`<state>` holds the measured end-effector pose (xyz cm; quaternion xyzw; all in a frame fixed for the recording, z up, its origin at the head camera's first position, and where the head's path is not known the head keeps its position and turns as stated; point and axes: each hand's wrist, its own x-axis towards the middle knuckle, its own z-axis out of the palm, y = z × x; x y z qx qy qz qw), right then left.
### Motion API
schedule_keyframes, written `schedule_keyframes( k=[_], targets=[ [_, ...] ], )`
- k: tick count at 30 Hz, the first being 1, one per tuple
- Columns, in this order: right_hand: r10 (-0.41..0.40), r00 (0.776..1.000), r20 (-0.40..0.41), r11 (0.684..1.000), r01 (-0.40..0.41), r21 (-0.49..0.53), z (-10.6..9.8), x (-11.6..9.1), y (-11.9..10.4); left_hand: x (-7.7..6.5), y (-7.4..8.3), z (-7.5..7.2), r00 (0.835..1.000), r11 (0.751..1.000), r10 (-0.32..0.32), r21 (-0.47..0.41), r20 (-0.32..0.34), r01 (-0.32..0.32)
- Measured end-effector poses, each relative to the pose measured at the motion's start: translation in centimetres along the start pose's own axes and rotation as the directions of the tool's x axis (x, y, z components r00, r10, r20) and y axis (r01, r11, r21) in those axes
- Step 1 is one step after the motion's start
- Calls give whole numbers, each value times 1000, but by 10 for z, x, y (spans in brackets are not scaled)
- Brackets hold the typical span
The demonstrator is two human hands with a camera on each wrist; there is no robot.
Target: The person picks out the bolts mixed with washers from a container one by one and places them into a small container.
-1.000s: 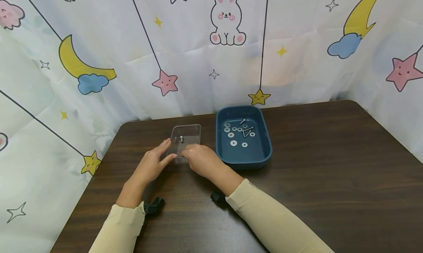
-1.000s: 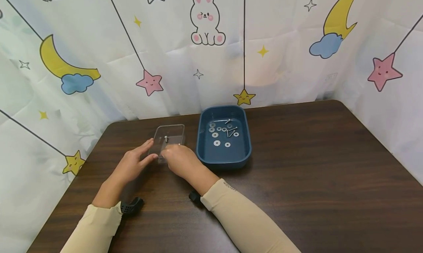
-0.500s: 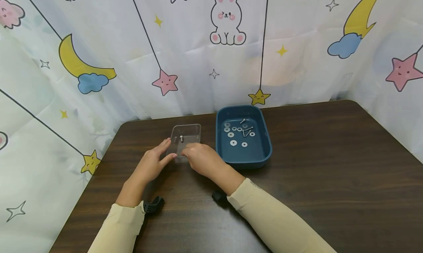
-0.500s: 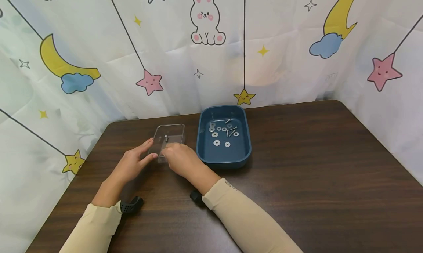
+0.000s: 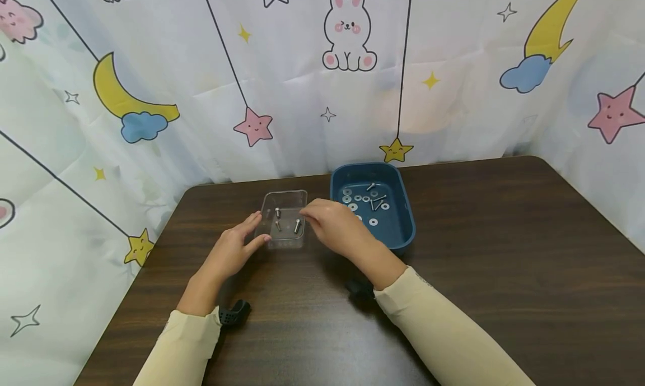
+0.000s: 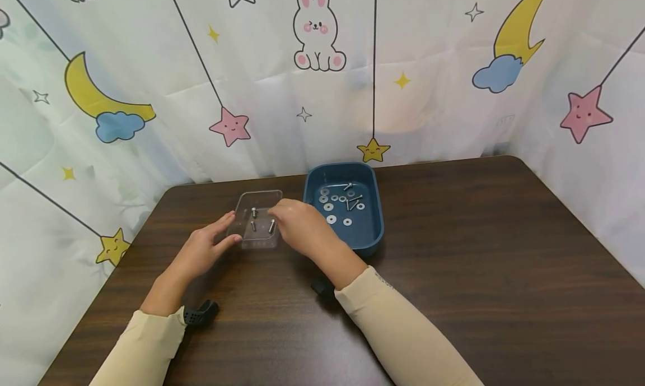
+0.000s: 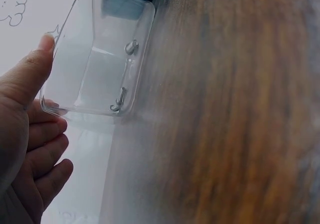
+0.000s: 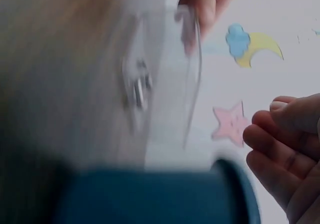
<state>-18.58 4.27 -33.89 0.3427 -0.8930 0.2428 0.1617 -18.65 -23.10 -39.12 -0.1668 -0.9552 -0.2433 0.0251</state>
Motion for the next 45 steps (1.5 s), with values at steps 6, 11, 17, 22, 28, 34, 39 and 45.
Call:
schedule_keyframes(
  k=[6,11,17,22,28,34,39,45],
  targets=[
    [96,995,-4,995,-96,9,-27,-19,43,0,1,1,1000,1000,-4,-3,13,4],
    [230,973,15,973,-230,-3,-49,-34,83,1,2,0,1000,1000,0,-2,15,0],
    [338,940,44,939,-340,46,-52,-44,115,0,3,-2,1000,1000,-11,0,28,11],
    [322,945,65,945,-325,40,-41,-44,123,-2,5,-3,999,1000,-21,-2,41,21],
    [310,950,45,950,-311,15,-34,-44,123,-1,6,-5,999,1000,-15,1,45,15],
    [313,947,70,950,-312,-20,-33,-44,124,1,20,-7,998,999,31,21,-59,-30],
    [327,939,107,945,-325,-43,-34,-43,122,5,54,-1,986,988,143,64,-89,-138],
    [330,935,126,944,-325,-62,-34,-42,120,14,92,17,972,970,235,72,-30,-232]
  ],
)
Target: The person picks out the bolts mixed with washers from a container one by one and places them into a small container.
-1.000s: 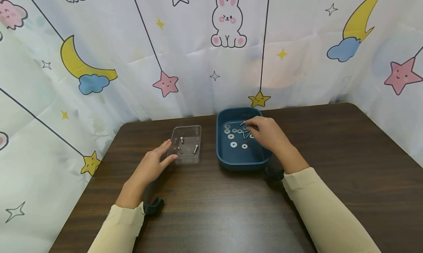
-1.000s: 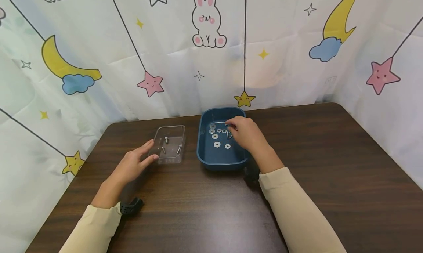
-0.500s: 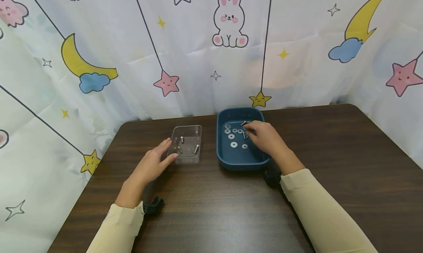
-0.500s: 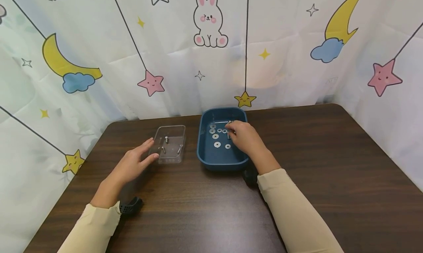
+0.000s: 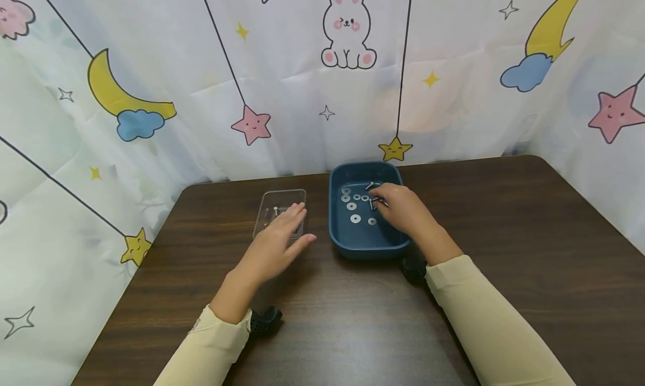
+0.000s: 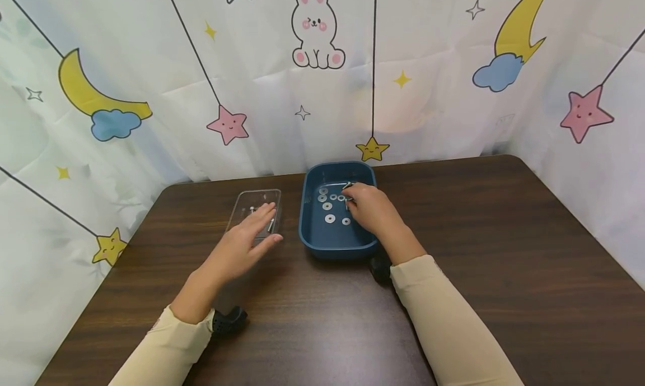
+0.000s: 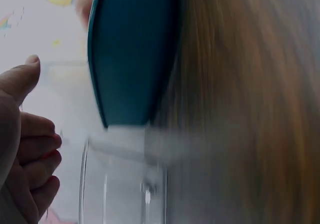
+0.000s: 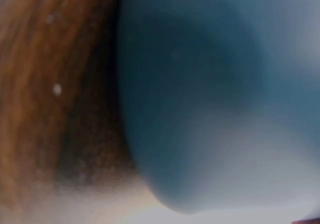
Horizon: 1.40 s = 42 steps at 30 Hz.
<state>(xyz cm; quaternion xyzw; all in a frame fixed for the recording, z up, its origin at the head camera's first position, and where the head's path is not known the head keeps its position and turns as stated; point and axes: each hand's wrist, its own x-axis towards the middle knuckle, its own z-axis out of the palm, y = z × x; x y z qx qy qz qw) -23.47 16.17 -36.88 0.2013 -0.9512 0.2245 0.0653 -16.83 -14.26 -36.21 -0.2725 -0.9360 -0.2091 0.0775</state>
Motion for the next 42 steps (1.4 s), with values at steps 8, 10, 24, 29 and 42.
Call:
schedule_keyframes(
  k=[8,10,24,29,42],
  targets=[
    [-6,1000,22,999,7,-40,1,1,-1,17,30,19,997,1000,23,-7,80,-23],
    [-2,1000,28,999,4,-54,2,2,-1,20,35,21,995,1000,12,8,100,-13],
    [3,990,139,985,21,-169,3,3,-3,25,39,30,986,999,-33,35,161,28],
    [7,983,181,977,31,-209,0,5,-6,27,37,27,986,999,-27,34,162,22],
    [38,963,265,949,48,-312,4,9,-6,26,36,27,988,999,-20,33,154,15]
  ],
)
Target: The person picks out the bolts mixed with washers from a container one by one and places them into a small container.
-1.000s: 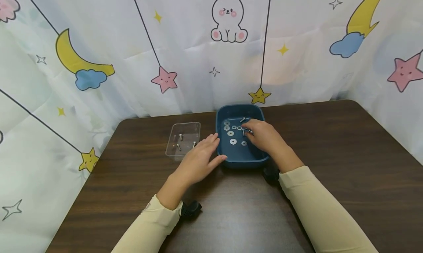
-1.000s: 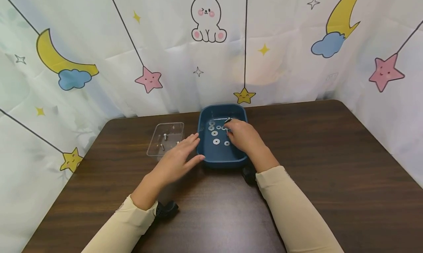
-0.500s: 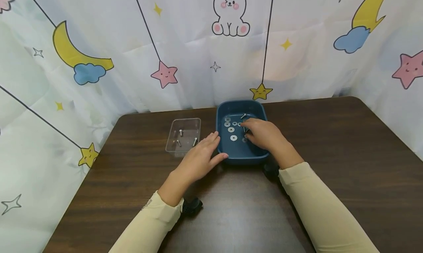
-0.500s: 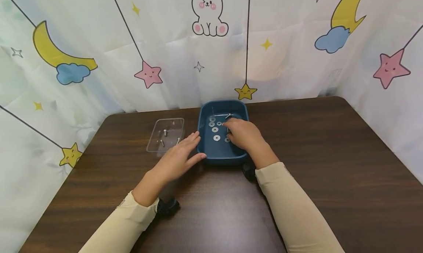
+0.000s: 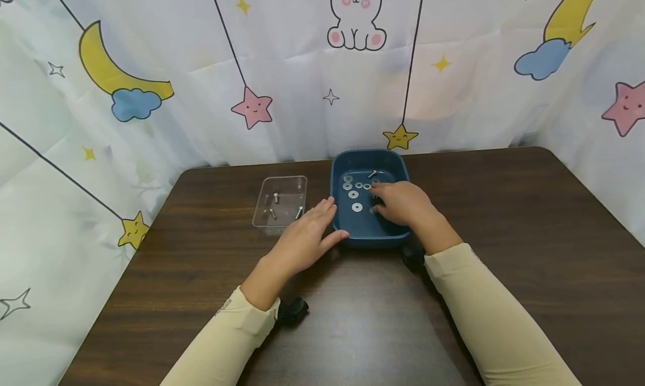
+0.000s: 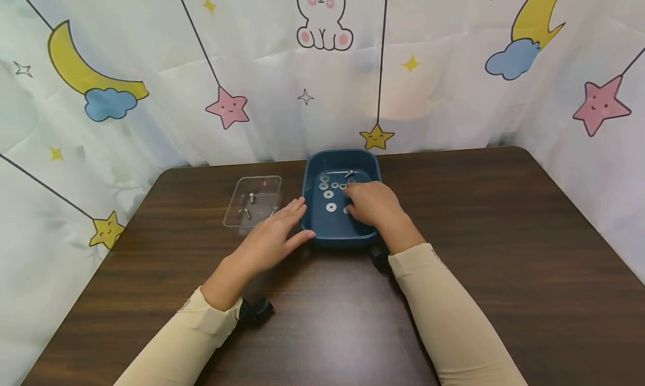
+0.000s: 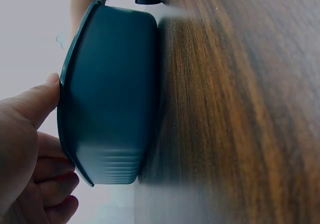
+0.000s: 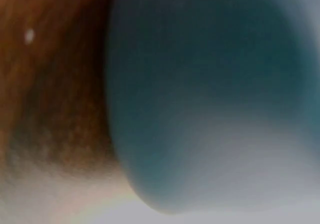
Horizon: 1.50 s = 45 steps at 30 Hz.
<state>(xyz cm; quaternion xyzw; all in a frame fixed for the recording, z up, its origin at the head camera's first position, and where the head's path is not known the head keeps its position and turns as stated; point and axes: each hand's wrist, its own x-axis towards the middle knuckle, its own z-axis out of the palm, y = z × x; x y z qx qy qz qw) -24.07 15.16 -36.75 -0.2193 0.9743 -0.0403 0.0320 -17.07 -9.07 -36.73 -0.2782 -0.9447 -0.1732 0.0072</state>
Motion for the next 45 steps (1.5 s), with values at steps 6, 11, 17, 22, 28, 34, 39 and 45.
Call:
schedule_keyframes(
  k=[6,11,17,22,28,34,39,45],
  targets=[
    [-8,1000,-15,1000,8,0,1,-1,2,1,0,0,1000,1000,1,5,-1,-1],
    [-24,999,-30,1000,24,10,1,-2,2,1,1,0,1000,1000,-8,5,5,7],
    [-24,1000,-3,1000,24,-4,2,-1,2,0,1,0,1000,1000,-18,5,15,17],
    [-34,999,6,999,34,-36,3,-2,1,-1,0,2,1000,1000,-16,4,15,16],
    [-32,999,-22,999,32,-2,3,-3,0,-2,1,2,1000,1000,-18,0,14,18],
    [-19,999,-32,999,20,34,1,-4,-1,-2,1,3,1000,1000,-19,-3,17,19],
    [-17,998,-60,998,20,55,1,-4,0,-1,0,3,1000,1000,-18,-13,14,18],
    [-7,999,-45,999,9,50,0,-4,0,-1,1,2,1000,1000,-13,-10,14,13]
  ],
)
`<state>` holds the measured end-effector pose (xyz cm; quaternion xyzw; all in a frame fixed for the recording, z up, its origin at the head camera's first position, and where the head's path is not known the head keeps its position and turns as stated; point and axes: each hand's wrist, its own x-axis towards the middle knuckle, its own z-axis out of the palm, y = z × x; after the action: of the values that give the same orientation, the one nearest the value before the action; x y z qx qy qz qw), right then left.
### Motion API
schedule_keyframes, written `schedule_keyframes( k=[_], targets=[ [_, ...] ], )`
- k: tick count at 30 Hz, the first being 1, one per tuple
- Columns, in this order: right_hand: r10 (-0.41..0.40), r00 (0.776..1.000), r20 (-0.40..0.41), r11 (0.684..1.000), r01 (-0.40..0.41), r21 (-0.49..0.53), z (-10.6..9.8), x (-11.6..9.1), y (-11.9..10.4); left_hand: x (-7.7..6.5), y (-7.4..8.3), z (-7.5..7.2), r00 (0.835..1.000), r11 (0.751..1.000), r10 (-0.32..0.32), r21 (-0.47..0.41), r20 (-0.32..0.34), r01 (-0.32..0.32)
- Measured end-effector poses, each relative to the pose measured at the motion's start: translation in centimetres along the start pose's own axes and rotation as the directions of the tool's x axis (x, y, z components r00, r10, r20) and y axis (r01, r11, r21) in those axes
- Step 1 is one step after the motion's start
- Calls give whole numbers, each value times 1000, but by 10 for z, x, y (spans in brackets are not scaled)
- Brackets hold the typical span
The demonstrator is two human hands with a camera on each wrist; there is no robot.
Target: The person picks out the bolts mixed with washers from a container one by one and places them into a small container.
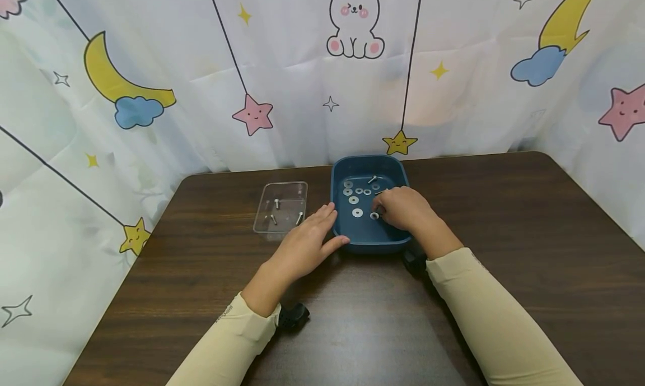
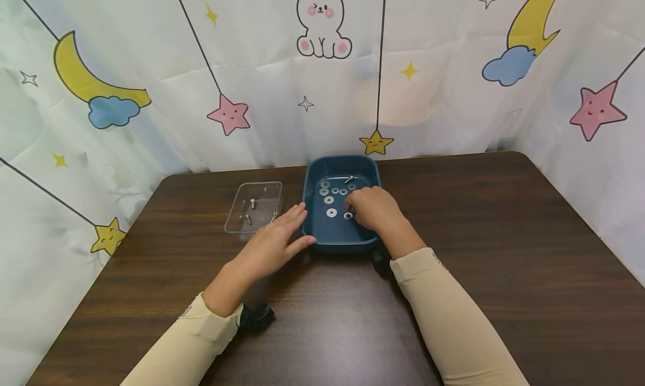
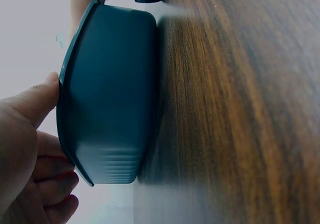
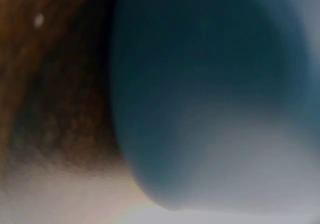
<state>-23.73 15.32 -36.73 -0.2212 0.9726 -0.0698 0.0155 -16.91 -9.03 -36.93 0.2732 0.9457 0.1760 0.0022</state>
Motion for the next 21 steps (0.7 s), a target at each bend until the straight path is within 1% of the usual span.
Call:
schedule_keyframes(
  k=[3,6,15,18,21],
  targets=[
    [6,1000,19,1000,-6,5,-1,0,0,0,0,0,1000,1000,-3,-3,4,3],
    [3,1000,17,1000,-4,23,-1,1,1,0,0,0,1000,1000,-2,-4,5,2],
    [-14,997,-74,993,23,120,2,-2,4,0,1,0,1000,1000,6,2,-14,-6],
    [-37,995,-91,991,48,127,2,-2,5,0,1,0,1000,1000,2,-1,-15,-2],
    [-53,995,-86,991,63,117,2,-2,5,0,0,1,1000,1000,7,-6,-21,-7]
  ],
)
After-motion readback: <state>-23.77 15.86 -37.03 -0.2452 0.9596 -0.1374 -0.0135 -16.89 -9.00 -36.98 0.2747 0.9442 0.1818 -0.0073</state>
